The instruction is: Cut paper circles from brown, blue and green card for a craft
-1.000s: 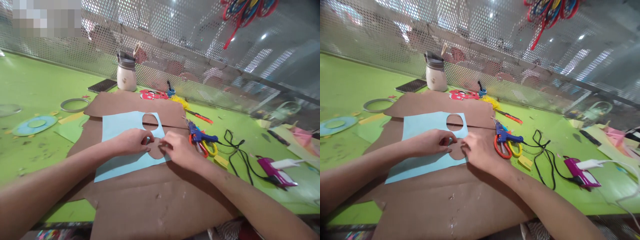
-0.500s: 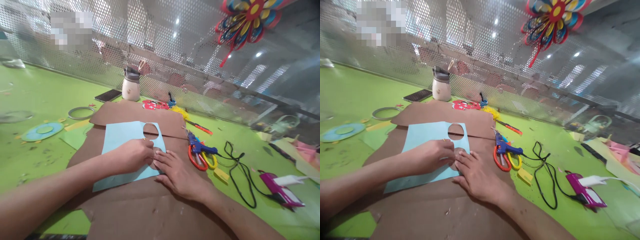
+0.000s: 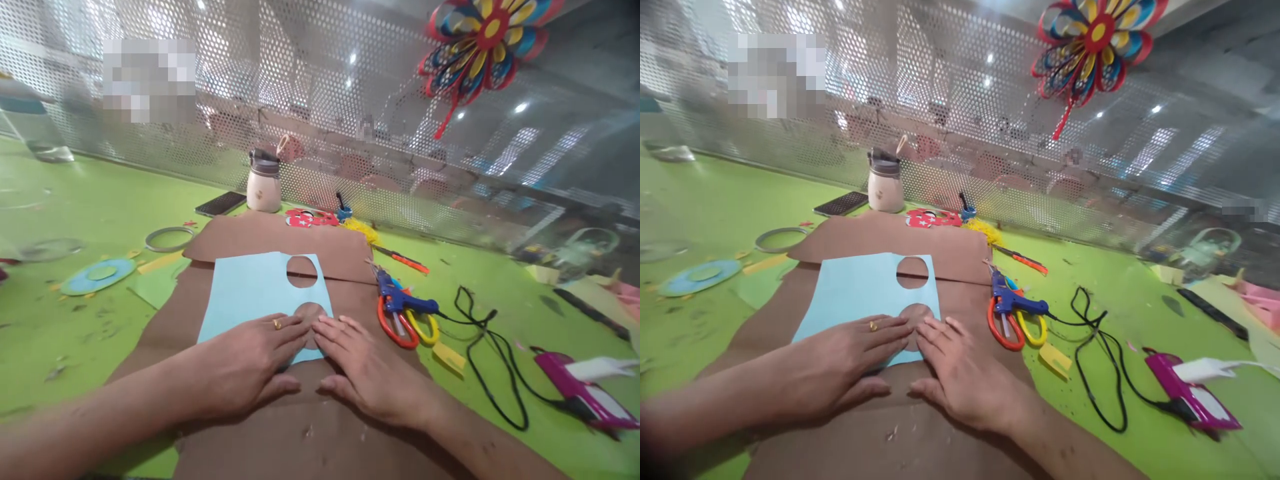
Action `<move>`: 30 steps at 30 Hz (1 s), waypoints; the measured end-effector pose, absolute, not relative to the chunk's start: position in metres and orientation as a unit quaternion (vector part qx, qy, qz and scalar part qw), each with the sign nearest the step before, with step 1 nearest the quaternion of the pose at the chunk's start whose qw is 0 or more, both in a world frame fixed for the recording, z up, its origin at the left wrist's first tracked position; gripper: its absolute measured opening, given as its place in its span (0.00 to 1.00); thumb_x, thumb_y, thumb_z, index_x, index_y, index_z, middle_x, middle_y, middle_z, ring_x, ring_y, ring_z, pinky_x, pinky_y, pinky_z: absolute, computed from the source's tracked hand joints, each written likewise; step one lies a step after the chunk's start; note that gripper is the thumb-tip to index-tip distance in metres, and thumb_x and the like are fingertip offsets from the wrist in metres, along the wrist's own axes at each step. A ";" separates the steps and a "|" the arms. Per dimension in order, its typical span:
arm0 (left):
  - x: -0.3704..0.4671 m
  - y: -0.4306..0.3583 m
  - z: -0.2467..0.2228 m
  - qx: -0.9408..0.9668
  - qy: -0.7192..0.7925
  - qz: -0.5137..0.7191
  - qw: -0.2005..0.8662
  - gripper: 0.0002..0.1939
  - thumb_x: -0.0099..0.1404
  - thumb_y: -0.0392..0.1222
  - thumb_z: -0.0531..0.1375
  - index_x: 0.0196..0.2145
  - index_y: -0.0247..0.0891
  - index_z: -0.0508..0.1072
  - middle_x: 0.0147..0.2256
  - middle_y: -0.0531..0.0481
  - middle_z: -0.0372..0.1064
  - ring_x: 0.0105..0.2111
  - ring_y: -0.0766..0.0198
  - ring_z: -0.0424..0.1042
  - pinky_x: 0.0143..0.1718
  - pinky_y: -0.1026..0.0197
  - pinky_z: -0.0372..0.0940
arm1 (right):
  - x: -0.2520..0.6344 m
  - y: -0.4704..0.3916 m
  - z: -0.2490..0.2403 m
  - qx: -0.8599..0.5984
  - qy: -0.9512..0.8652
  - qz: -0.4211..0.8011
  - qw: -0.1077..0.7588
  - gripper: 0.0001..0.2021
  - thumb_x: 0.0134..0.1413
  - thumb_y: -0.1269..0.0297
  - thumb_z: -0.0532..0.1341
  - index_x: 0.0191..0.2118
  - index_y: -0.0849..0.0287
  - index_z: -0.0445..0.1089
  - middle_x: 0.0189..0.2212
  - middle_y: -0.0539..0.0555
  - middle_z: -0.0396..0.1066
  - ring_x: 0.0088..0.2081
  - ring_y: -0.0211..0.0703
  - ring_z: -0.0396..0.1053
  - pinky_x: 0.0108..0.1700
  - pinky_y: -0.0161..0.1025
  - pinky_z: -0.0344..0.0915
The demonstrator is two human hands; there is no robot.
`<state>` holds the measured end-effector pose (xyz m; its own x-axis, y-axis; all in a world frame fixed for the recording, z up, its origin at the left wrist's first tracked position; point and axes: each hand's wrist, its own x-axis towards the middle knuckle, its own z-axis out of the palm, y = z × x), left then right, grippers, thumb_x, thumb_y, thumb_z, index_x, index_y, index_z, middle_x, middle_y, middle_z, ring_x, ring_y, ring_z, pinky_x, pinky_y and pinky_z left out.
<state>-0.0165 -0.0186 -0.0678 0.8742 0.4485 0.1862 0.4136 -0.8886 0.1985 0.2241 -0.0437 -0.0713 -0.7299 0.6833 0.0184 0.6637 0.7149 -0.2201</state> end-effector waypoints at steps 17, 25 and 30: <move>-0.018 -0.013 -0.064 0.958 0.236 0.125 0.108 0.34 0.63 0.57 0.55 0.61 0.38 0.55 0.59 0.36 0.59 0.57 0.44 0.60 0.55 0.44 0.57 | 0.216 -0.028 -0.074 -0.398 -0.913 0.070 0.054 0.29 0.65 0.49 0.47 0.65 0.62 0.50 0.66 0.56 0.50 0.67 0.46 0.42 0.65 0.56 0.45; -0.022 -0.009 -0.066 0.951 0.224 0.168 0.132 0.31 0.63 0.52 0.57 0.60 0.39 0.57 0.59 0.38 0.61 0.60 0.47 0.57 0.57 0.45 0.56 | 0.212 -0.034 -0.074 -0.392 -0.914 0.079 0.066 0.28 0.65 0.50 0.47 0.63 0.62 0.54 0.65 0.57 0.52 0.66 0.48 0.45 0.64 0.55 0.47; -0.019 -0.010 -0.065 0.958 0.198 0.157 0.136 0.24 0.62 0.53 0.57 0.52 0.37 0.68 0.53 0.38 0.67 0.57 0.47 0.62 0.56 0.48 0.59 | 0.214 -0.037 -0.070 -0.397 -0.909 0.070 0.111 0.22 0.66 0.60 0.49 0.61 0.64 0.57 0.64 0.58 0.55 0.62 0.48 0.52 0.61 0.49 0.52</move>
